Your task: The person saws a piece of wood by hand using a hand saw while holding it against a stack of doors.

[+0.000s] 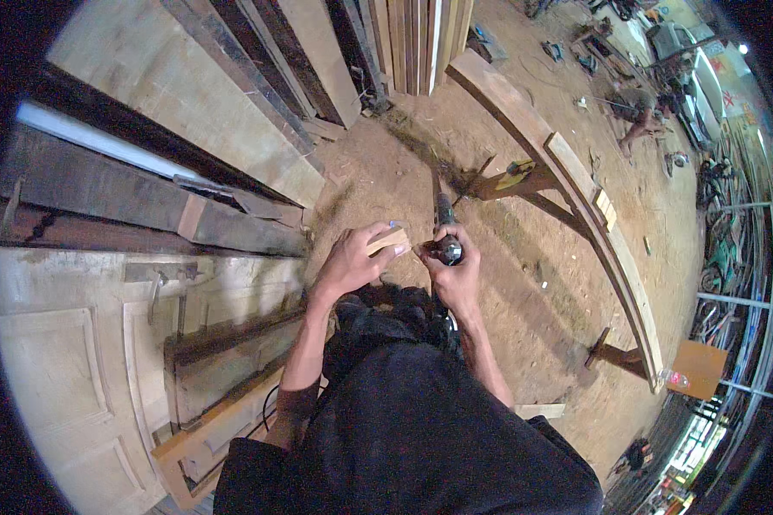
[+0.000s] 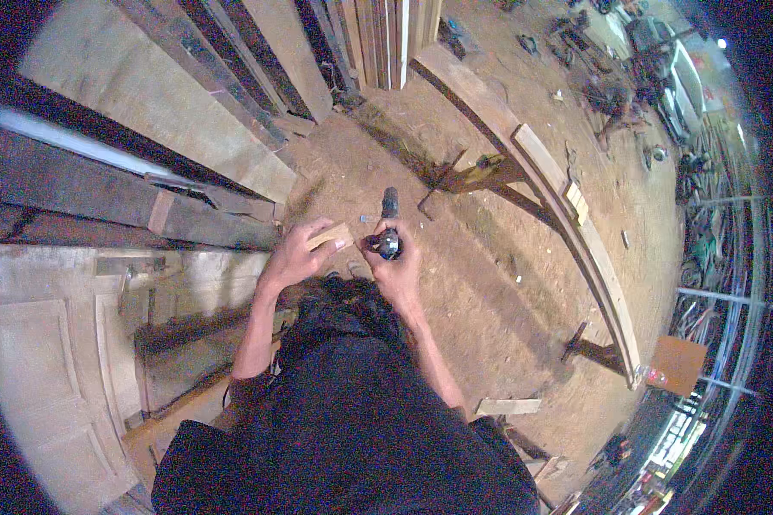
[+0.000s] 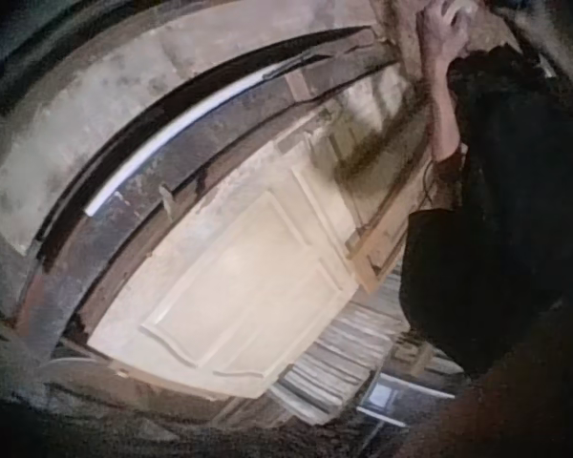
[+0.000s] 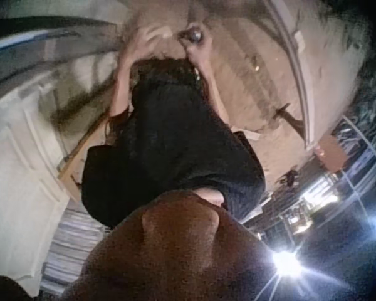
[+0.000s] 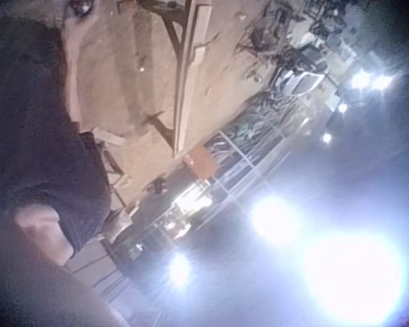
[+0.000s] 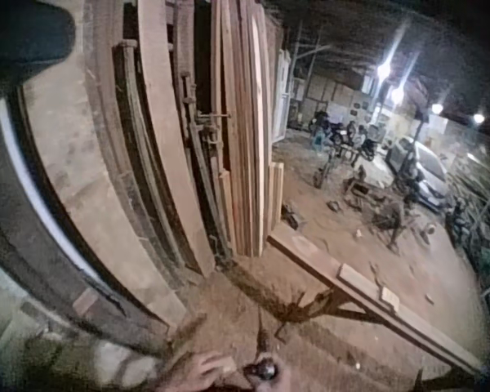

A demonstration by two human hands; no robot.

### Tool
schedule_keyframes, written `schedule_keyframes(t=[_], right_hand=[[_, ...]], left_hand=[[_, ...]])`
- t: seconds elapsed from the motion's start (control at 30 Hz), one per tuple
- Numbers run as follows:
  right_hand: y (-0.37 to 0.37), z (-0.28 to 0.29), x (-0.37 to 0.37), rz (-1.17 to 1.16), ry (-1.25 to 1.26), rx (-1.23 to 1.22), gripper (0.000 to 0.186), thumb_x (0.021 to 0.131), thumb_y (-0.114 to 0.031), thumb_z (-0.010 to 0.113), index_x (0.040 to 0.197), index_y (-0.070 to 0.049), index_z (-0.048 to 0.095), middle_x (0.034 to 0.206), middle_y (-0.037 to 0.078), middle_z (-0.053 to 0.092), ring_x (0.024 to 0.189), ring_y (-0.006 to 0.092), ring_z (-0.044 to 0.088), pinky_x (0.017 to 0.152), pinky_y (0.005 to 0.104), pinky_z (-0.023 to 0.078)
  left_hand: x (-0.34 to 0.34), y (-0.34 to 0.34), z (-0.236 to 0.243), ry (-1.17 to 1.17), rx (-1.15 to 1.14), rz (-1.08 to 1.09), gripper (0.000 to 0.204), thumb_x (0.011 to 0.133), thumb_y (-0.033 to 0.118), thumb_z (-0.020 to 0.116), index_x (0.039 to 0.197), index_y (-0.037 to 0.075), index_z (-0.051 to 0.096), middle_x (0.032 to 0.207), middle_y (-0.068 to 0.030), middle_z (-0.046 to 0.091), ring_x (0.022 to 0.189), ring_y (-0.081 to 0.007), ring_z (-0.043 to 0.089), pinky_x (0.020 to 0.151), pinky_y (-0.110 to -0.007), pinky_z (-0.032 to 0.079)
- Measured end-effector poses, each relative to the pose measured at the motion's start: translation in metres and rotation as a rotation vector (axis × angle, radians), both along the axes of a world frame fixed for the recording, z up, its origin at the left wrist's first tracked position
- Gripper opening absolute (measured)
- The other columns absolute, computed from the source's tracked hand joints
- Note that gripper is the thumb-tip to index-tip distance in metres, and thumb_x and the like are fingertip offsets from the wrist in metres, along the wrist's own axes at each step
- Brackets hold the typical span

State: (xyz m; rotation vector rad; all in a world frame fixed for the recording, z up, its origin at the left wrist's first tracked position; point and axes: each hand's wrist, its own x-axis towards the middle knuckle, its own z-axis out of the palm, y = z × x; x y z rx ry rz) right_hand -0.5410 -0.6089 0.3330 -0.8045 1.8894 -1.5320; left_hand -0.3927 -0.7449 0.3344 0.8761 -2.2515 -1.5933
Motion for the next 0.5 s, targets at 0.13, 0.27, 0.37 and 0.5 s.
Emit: schedule_keyframes(t=[0.13, 0.27, 0.37, 0.5], right_hand=[[0.005, 0.002, 0.004, -0.071, 0.086, 0.02, 0.027, 0.081, 0.003, 0.078, 0.093, -0.005, 0.055, 0.084, -0.002, 0.057, 0.078, 0.0067, 0.053, 0.07, 0.0241, 0.046], [0.022, 0.008, 0.003, -0.179, 0.075, 0.07, 0.024, 0.082, 0.001, 0.077, 0.092, -0.005, 0.056, 0.083, -0.002, 0.056, 0.078, 0.0068, 0.052, 0.068, 0.0238, 0.044], [0.036, 0.006, -0.003, -0.275, -0.009, 0.041, 0.021, 0.082, 0.003, 0.074, 0.091, -0.004, 0.057, 0.082, -0.001, 0.057, 0.078, 0.0073, 0.054, 0.067, 0.0241, 0.044], [0.081, -0.008, -0.027, -0.391, -0.088, 0.048, 0.024, 0.081, 0.011, 0.065, 0.098, -0.004, 0.058, 0.083, 0.0, 0.058, 0.081, 0.009, 0.059, 0.066, 0.0255, 0.046]], left_hand=[[-0.005, 0.001, -0.023, -0.126, -0.054, 0.055, 0.037, 0.091, 0.028, 0.069, 0.114, 0.0, 0.066, 0.105, -0.021, 0.071, 0.097, -0.0329, 0.07, 0.085, -0.04, 0.053], [-0.011, -0.007, -0.024, -0.202, 0.123, 0.095, 0.041, 0.094, 0.03, 0.066, 0.119, -0.001, 0.065, 0.11, -0.0217, 0.071, 0.103, -0.0313, 0.069, 0.088, -0.04, 0.052], [-0.008, -0.009, -0.035, -0.164, -0.003, 0.072, 0.045, 0.095, 0.031, 0.063, 0.126, -0.001, 0.059, 0.115, -0.0233, 0.069, 0.11, -0.0347, 0.067, 0.094, -0.043, 0.05], [-0.018, -0.006, -0.053, -0.131, 0.058, -0.009, 0.04, 0.096, 0.026, 0.06, 0.124, -0.003, 0.056, 0.117, -0.0256, 0.067, 0.115, -0.0352, 0.064, 0.097, -0.042, 0.048]])
